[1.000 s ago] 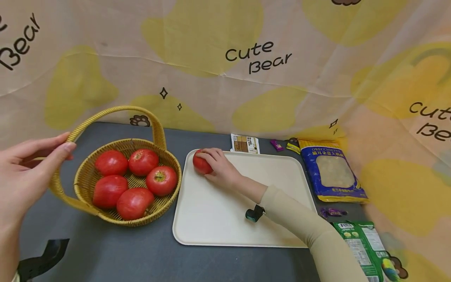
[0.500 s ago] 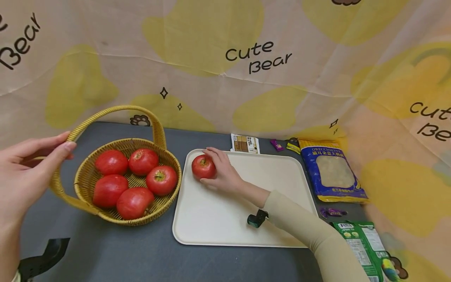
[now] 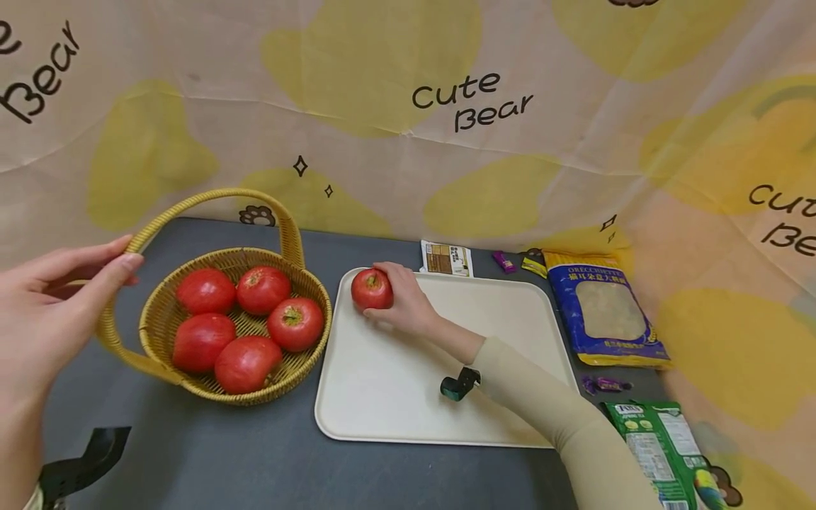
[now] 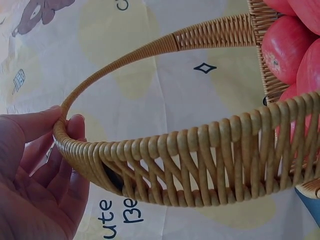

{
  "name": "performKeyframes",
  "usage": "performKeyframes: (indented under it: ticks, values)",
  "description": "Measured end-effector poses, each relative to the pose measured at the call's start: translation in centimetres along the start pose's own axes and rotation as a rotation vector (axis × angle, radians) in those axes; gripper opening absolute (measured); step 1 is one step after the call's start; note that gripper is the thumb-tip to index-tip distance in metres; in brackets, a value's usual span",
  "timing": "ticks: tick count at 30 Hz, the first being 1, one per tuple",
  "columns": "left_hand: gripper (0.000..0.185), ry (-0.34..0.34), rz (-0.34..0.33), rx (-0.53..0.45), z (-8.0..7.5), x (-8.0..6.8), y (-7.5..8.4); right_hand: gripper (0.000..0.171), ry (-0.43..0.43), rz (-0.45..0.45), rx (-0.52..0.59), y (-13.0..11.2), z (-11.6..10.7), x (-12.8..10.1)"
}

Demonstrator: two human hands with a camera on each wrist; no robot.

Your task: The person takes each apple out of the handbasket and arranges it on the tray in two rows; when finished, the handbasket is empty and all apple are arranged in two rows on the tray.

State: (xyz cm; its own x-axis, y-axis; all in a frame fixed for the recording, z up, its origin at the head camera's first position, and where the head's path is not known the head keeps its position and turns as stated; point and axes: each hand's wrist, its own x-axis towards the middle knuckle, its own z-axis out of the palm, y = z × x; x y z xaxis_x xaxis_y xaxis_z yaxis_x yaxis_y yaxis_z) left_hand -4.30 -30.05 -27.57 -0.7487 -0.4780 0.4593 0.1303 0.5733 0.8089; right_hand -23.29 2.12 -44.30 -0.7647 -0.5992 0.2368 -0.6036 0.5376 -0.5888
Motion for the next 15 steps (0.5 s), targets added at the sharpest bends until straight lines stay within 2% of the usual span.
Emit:
performKeyframes:
  ticks: [4,8,11,15]
  values:
    - [0.030,0.003,0.003,-0.005,0.0,0.0,0.1,0.075,0.032,-0.042,0.009,-1.1,-0.9,0.9]
    - [0.030,0.002,0.002,-0.005,0.0,0.0,0.1,0.067,0.029,-0.178,0.084,-3.4,-1.9,2.3]
    - [0.031,-0.008,0.007,-0.012,-0.1,0.1,0.0,0.065,-0.099,-0.272,0.161,-5.5,-2.4,3.4]
    - [0.035,-0.062,0.028,-0.057,-0.3,0.4,-0.2,0.065,-0.383,-0.321,0.172,-7.9,-2.2,5.0]
